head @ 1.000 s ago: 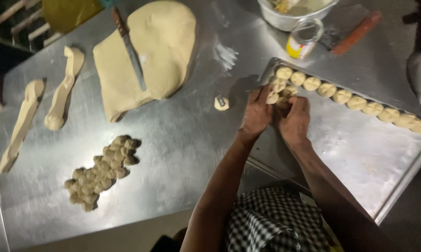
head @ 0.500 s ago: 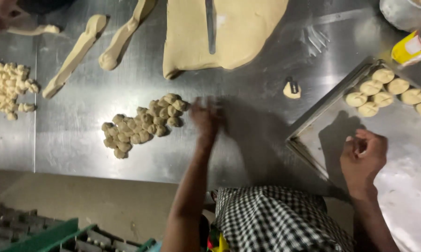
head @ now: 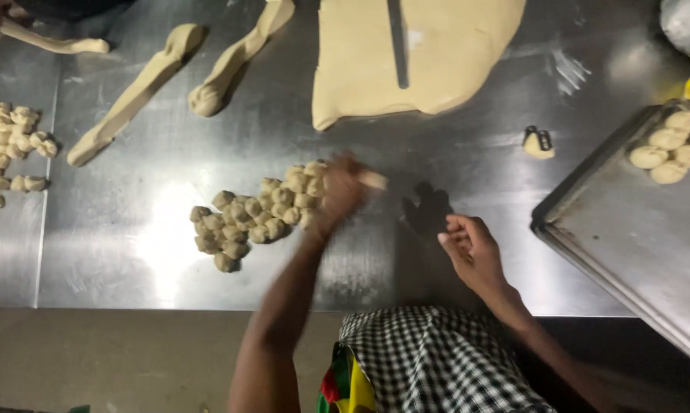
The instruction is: The person is shaping small pieces of dough into balls and placing them on a baking tray in a commercial bakery.
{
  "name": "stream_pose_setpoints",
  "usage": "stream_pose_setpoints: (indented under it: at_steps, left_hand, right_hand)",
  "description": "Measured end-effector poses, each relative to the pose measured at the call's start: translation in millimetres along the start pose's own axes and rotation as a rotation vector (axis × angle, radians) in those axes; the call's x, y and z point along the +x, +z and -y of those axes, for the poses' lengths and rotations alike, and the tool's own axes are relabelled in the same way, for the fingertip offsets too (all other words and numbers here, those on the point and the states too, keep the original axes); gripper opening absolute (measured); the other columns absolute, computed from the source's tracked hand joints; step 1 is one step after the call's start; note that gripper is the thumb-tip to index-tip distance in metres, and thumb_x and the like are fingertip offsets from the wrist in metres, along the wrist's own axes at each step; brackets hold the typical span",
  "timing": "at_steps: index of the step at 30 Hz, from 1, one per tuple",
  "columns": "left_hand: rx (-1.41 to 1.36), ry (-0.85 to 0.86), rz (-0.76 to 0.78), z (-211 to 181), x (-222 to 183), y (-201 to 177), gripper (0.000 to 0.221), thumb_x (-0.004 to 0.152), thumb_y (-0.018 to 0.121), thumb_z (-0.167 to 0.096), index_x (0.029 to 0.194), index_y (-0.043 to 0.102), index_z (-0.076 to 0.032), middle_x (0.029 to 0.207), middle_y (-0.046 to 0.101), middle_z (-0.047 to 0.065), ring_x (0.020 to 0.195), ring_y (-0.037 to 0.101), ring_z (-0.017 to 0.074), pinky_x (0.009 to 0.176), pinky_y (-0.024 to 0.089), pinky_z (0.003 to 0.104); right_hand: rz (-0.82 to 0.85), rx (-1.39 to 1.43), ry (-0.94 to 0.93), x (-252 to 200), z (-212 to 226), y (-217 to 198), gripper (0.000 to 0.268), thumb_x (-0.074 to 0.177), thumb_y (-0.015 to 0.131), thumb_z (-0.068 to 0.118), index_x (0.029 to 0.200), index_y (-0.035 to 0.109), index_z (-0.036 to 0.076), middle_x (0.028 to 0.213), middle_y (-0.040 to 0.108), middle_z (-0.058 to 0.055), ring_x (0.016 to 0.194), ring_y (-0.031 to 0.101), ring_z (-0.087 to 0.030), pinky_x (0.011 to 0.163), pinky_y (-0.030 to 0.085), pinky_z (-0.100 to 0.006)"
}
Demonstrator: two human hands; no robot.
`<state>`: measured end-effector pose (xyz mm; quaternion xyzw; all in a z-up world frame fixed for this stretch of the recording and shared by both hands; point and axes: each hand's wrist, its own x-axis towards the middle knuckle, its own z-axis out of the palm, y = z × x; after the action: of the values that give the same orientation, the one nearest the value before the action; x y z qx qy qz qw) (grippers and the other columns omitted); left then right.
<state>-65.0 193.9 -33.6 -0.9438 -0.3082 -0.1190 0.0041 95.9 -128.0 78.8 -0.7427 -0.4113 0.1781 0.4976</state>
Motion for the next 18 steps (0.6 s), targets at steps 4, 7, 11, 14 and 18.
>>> stream_pose_setpoints:
  at_steps: [4, 7, 11, 14, 18]
  left_hand:
    - [-0.744, 0.002, 0.238, -119.7, -71.5, -44.3, 0.051, 0.081, 0.081, -0.028, 0.124, 0.066, -0.004, 0.126, 0.060, 0.018, 0.116, 0.059, 0.0375, 0.100, 0.050, 0.045]
    - [-0.770, 0.156, 0.040, -117.3, -119.8, -77.7, 0.038, 0.081, 0.080, -0.026, 0.115, 0.067, -0.014, 0.127, 0.057, 0.016, 0.118, 0.054, 0.0375, 0.095, 0.051, 0.045]
    - [-0.488, 0.094, 0.185, -65.9, -180.2, -94.4, 0.024, 0.095, 0.072, -0.035, 0.111, 0.070, -0.018, 0.125, 0.058, 0.014, 0.115, 0.047, 0.0372, 0.095, 0.048, 0.046]
    - [-0.288, 0.018, 0.278, -29.3, -186.2, -102.6, 0.046, 0.096, 0.063, -0.045, 0.122, 0.062, -0.007, 0.121, 0.052, 0.023, 0.106, 0.046, 0.0398, 0.094, 0.037, 0.056]
    - [-0.261, 0.103, 0.360, -38.8, -130.4, -73.5, 0.042, 0.097, 0.055, -0.042, 0.119, 0.060, -0.008, 0.123, 0.053, 0.020, 0.113, 0.048, 0.0376, 0.101, 0.034, 0.054]
  right_hand:
    - [0.158, 0.590, 0.321, -6.6, 3.8, 45.2, 0.037, 0.099, 0.063, 0.015, 0.135, 0.056, 0.009, 0.119, 0.061, -0.007, 0.105, 0.066, -0.014, 0.083, 0.058, -0.027]
    - [0.146, 0.382, 0.245, -36.4, -8.2, 49.2, 0.030, 0.101, 0.059, 0.013, 0.130, 0.059, 0.007, 0.121, 0.064, -0.011, 0.110, 0.065, -0.020, 0.091, 0.055, -0.032]
    - [0.077, -0.372, 0.193, -85.6, -33.0, 8.0, 0.031, 0.096, 0.065, 0.022, 0.122, 0.063, 0.005, 0.120, 0.060, -0.019, 0.106, 0.062, -0.030, 0.090, 0.053, -0.041]
    - [0.341, -0.753, -0.184, -73.0, -74.8, -16.1, 0.035, 0.087, 0.073, 0.037, 0.107, 0.065, 0.009, 0.109, 0.064, -0.014, 0.110, 0.058, -0.031, 0.105, 0.040, -0.055]
    - [0.274, -0.946, -0.158, -19.8, -98.8, 7.7, 0.028, 0.095, 0.064, 0.035, 0.110, 0.065, 0.011, 0.114, 0.062, -0.015, 0.114, 0.055, -0.033, 0.105, 0.039, -0.052]
